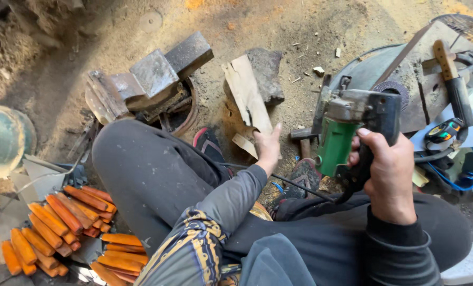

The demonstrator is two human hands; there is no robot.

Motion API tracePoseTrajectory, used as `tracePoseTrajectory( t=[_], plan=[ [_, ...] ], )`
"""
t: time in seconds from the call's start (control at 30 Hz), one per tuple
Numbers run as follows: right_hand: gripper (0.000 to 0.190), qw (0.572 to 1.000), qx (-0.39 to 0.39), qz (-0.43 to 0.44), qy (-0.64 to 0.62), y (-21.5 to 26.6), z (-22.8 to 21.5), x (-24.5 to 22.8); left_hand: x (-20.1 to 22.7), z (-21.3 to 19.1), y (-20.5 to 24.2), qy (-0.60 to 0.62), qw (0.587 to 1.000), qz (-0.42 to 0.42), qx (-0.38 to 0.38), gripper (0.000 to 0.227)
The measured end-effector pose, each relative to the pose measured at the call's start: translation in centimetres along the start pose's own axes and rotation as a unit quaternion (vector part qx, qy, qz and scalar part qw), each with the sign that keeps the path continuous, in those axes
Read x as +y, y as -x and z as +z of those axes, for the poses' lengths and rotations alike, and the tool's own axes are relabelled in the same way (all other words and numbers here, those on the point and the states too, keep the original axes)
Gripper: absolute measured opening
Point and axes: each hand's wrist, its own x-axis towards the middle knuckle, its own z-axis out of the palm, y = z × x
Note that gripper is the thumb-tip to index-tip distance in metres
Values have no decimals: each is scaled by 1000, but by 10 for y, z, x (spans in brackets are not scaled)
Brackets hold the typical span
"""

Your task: The person uses a jigsaw to cut a piece of wood into a curved shape. They then use a yellow template to trace a pattern onto another piece of wood with a pencil.

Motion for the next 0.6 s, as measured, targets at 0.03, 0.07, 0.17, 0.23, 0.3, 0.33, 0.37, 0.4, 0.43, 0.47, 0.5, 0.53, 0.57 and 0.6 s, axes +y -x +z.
tracePoseTrajectory(
  t=[0.03, 0.07, 0.17, 0.23, 0.3, 0.33, 0.37, 0.4, 0.43, 0.47, 0.5, 0.53, 0.57, 0.6],
  plan=[
    [12, 1000, -4, -5, -3, 1, 2, -1, 1, -9, 2, -20, 1000, 19, -8, 68],
    [12, 1000, -9, -10, -5, 1, 4, 0, 2, -20, 2, -40, 998, 38, -16, 64],
    [13, 1000, -8, -12, 21, 3, 9, 0, 14, -50, -6, -212, 974, 69, -26, 56],
    [13, 999, -13, -17, 40, 0, 14, 2, 30, -74, -23, -315, 928, 192, -49, 46],
    [13, 998, -25, -13, 56, 1, 15, 9, 50, -89, -47, -383, 883, 244, -119, 48],
    [13, 998, -26, -6, 60, 1, 14, 13, 59, -94, -59, -425, 855, 255, -150, 49],
    [13, 998, -26, 2, 64, -1, 13, 17, 69, -96, -71, -465, 825, 265, -180, 51],
    [13, 997, -27, 9, 68, -1, 12, 20, 76, -98, -81, -491, 813, 242, -199, 50],
    [13, 996, -22, 20, 82, -2, 12, 22, 83, -100, -90, -515, 800, 218, -214, 49],
    [13, 995, -18, 32, 95, -3, 12, 23, 87, -102, -97, -518, 802, 216, -205, 52],
    [13, 993, -14, 42, 108, -4, 13, 24, 90, -104, -103, -521, 803, 213, -194, 54],
    [13, 992, -18, 46, 115, -3, 14, 26, 90, -106, -105, -523, 805, 211, -183, 57],
    [13, 991, -21, 48, 121, -4, 15, 27, 89, -105, -107, -516, 808, 198, -204, 56],
    [13, 990, -25, 49, 127, -6, 16, 29, 87, -102, -106, -508, 811, 186, -224, 55]
  ],
)
